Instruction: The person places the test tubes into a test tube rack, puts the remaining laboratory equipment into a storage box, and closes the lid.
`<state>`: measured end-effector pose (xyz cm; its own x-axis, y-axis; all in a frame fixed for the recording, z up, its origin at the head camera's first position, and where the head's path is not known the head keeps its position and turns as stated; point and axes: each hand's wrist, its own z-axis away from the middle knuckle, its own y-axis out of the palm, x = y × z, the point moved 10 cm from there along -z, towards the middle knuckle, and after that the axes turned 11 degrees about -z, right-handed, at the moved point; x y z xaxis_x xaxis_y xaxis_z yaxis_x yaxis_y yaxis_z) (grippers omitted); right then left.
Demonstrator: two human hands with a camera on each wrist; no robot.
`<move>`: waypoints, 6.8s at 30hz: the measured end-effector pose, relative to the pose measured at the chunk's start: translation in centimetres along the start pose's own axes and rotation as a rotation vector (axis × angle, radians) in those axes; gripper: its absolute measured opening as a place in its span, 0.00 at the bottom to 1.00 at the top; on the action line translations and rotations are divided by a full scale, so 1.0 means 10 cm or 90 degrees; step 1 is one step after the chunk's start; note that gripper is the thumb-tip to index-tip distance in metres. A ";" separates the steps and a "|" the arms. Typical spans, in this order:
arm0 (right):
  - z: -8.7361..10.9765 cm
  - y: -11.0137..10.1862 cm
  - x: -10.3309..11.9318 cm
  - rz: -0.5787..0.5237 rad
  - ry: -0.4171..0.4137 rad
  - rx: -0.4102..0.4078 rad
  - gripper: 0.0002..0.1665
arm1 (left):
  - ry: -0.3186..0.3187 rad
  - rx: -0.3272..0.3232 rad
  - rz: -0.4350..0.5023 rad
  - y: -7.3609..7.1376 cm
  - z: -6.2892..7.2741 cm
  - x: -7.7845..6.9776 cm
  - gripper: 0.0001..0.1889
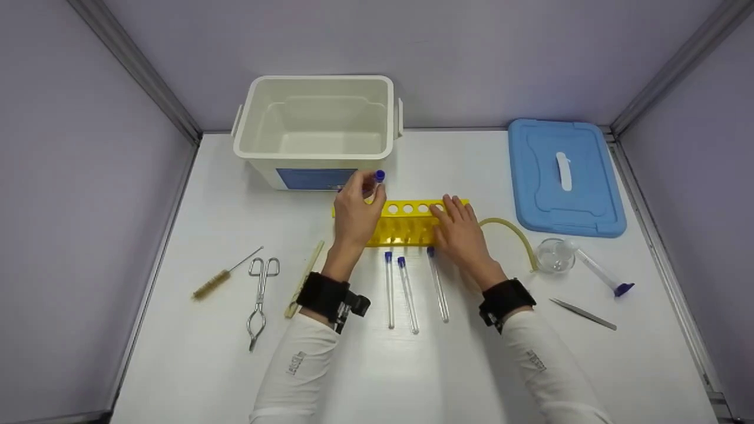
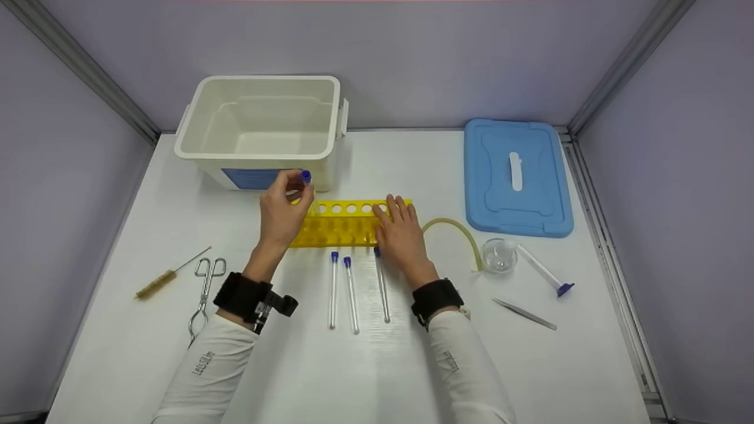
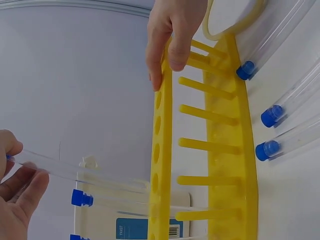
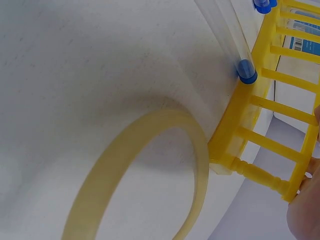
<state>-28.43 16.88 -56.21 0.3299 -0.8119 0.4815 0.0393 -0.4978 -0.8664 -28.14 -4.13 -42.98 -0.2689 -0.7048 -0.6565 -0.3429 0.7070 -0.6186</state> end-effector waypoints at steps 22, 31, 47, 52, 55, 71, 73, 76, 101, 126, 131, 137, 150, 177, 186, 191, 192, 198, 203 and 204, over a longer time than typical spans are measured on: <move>0.00 0.01 0.00 -0.009 0.012 0.014 0.29 | -0.040 0.048 -0.036 0.21 0.09 0.18 0.11; -0.01 -0.02 0.02 0.004 -0.023 -0.030 0.27 | -0.040 0.064 -0.081 0.28 0.13 0.25 0.11; 0.00 0.01 0.01 0.003 0.001 -0.002 0.28 | -0.069 0.088 -0.123 0.40 0.17 0.41 0.13; 0.00 0.01 0.01 0.002 0.003 0.006 0.28 | -0.080 0.094 -0.118 0.43 0.18 0.44 0.12; 0.00 0.01 0.01 0.001 0.003 0.004 0.28 | -0.089 0.099 -0.112 0.45 0.18 0.46 0.13; -0.02 0.03 0.01 0.002 0.001 0.005 0.28 | -0.097 0.101 -0.108 0.37 0.18 0.52 0.13; -0.02 0.02 0.01 0.002 0.001 0.004 0.28 | -0.101 0.108 -0.098 0.34 0.19 0.52 0.13; -0.03 0.02 0.01 0.001 0.000 0.005 0.28 | -0.100 0.106 -0.092 0.28 0.21 0.53 0.13; -0.03 -0.01 -0.02 0.004 -0.015 -0.013 0.28 | -0.079 -0.004 -0.153 -0.12 0.54 0.86 0.14; -0.02 0.01 -0.03 0.001 0.004 0.001 0.28 | -0.062 0.173 -0.285 0.48 1.11 1.27 0.26; -0.02 0.01 -0.03 0.003 0.005 0.000 0.28 | -0.064 0.207 -0.282 0.58 1.19 1.36 0.29; -0.03 0.03 -0.02 0.004 0.010 0.010 0.29 | -0.096 0.278 -0.278 0.72 1.29 1.49 0.37; -0.03 -0.02 0.01 0.016 -0.008 0.005 0.28 | -0.065 0.307 -0.350 0.88 1.36 1.48 0.37; -0.04 -0.13 0.04 -0.054 0.048 0.040 0.25 | -0.058 0.337 -0.392 0.89 1.41 1.55 0.37; 0.08 -0.42 0.20 -0.107 0.045 -0.058 0.20 | -0.064 0.335 -0.382 0.88 1.38 1.51 0.37; 0.17 -0.46 0.26 -0.115 0.052 -0.062 0.20 | -0.066 0.336 -0.378 0.89 1.38 1.51 0.36; 0.19 -0.45 0.26 -0.119 0.059 -0.055 0.20 | -0.065 0.336 -0.380 0.89 1.39 1.51 0.37; 0.28 -0.32 0.23 -0.145 0.096 -0.002 0.21 | -0.066 0.328 -0.381 0.87 1.38 1.50 0.36; 0.34 -0.16 0.22 -0.129 0.081 0.014 0.18 | -0.066 0.336 -0.385 0.88 1.38 1.50 0.36; 0.35 -0.12 0.21 -0.122 0.079 0.018 0.18 | -0.066 0.338 -0.387 0.89 1.38 1.50 0.36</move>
<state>-24.51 16.82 -54.61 0.1959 -0.7350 0.6492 0.1178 -0.6396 -0.7596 -22.83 -7.65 -64.28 -0.0793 -0.9839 -0.1602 0.0779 0.1541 -0.9850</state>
